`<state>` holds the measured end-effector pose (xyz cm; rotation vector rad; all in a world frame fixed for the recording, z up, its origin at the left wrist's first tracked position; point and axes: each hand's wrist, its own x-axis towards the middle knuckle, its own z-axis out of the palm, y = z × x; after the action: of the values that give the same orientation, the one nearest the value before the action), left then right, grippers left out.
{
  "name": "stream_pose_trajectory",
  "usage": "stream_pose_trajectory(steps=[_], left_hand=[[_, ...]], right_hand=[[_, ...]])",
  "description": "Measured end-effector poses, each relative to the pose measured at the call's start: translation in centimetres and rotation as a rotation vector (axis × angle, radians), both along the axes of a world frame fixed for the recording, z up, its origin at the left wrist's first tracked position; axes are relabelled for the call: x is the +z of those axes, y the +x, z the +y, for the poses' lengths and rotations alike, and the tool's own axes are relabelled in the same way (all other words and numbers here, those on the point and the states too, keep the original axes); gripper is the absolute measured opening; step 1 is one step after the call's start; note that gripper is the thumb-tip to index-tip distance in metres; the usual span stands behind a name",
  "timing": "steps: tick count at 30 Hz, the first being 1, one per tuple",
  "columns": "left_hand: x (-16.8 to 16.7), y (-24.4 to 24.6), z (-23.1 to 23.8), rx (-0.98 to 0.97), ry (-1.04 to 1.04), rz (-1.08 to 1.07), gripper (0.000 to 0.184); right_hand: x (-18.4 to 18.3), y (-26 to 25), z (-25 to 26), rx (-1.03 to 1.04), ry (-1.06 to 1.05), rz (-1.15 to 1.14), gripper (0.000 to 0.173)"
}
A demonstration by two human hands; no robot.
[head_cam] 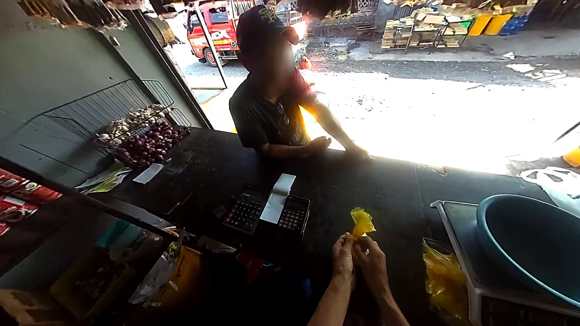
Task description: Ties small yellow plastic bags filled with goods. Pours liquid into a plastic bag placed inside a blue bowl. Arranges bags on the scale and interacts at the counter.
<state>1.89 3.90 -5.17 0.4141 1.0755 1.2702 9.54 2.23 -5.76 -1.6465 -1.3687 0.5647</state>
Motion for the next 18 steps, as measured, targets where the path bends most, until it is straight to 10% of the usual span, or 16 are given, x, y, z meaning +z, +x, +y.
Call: stream_pose_trajectory(steps=[9,18], left_hand=[[-1.5,-4.4,1.5,-0.511,0.309,0.303,0.021],[-1.5,-3.0,-0.5,-0.34,0.338,0.598,0.015]], right_hand=[[0.3,5.1,1.4,0.282,-0.301,0.206,0.013],[-0.4,4.5,-0.5,0.254,-0.236,0.118,0.023]])
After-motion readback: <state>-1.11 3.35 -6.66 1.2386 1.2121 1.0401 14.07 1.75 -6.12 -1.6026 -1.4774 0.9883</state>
